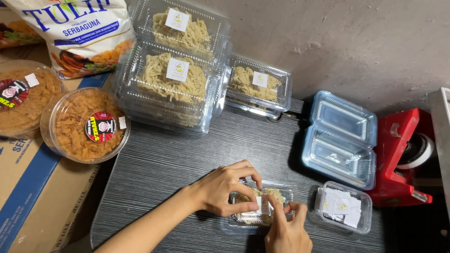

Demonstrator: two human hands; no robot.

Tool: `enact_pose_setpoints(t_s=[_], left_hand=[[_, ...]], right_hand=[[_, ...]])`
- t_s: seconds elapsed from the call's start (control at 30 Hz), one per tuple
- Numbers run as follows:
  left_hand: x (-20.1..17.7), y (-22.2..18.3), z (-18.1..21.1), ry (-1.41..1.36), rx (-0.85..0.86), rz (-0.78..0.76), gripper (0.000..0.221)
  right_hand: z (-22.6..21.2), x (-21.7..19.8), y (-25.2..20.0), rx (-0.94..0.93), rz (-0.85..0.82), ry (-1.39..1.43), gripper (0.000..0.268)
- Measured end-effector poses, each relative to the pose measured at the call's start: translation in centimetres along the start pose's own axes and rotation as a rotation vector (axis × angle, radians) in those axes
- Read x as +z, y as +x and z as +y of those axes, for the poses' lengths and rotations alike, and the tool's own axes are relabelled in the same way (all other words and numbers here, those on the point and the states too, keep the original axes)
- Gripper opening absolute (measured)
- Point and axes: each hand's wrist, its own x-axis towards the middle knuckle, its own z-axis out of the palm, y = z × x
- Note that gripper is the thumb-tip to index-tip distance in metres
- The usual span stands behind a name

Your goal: The person places small white labels onto clear plastic containers filled with noodles, then picks up a portion of noodles from a metal tray and arranges it into an empty container. The person repeats the labeling process on the newly filled container.

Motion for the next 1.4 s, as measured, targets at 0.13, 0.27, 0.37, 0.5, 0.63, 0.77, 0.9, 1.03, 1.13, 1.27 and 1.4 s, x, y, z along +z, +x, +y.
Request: enact_pose_setpoints(t_s=[0.13, 0.27, 0.37, 0.5, 0.63, 0.77, 0.9, 1.03, 1.13, 1.27, 1.4], left_hand=[[-0.1, 0.0, 0.1, -0.015, 0.005, 0.015, 0.035], [0.0, 0.0, 0.1, -0.009, 0.009, 0.009, 0.034], [0.2, 0.0, -0.2, 0.004, 0.010, 0.002, 0.034], [0.1, 0.0, 0.0, -0.004, 0.011, 0.003, 0.034], [0.1, 0.0, -0.1, -0.006, 0.020, 0.019, 0.035], [0.1, 0.0, -0.1, 0.003, 0.022, 0.018, 0.033], [0.1, -0.1, -0.2, 0.003, 0.021, 0.012, 0.033], [0.0, 0.0, 0.1, -0.009, 0.016, 0.027, 0.033], [0.1, 0.0, -0.1, -0.054, 0.019, 0.036, 0.032], [0.1, 0.0, 0.0, -0.056, 0.005, 0.026, 0.034], [0.1, 0.0, -0.1, -0.058, 0.012, 0.023, 0.034]], right_hand=[[0.0, 0.1, 0.0, -0.007, 0.022, 0.009, 0.042], [0.1, 0.3, 0.0, -0.036, 0.063, -0.007, 0.044], [0.3, 0.5, -0.1, -0.048, 0.073, -0.016, 0.043], [0.7, 1.0, -0.4, -0.022, 0.064, -0.020, 0.045], [0.8, 0.9, -0.5, -0.037, 0.052, 0.000, 0.051], [0.5, 0.9, -0.2, -0.088, 0.043, -0.141, 0.067], [0.3, 0.7, 0.3, -0.132, 0.008, -0.194, 0.070], [0.6, 0.9, 0.0, -0.131, 0.038, -0.089, 0.066], [0.7, 1.1, -0.4, 0.003, 0.398, 0.288, 0.048], [1.8, 1.8, -0.2, 0.263, 0.393, 0.348, 0.053], [1.4, 1.2, 0.3, 0.437, 0.082, 0.438, 0.051]])
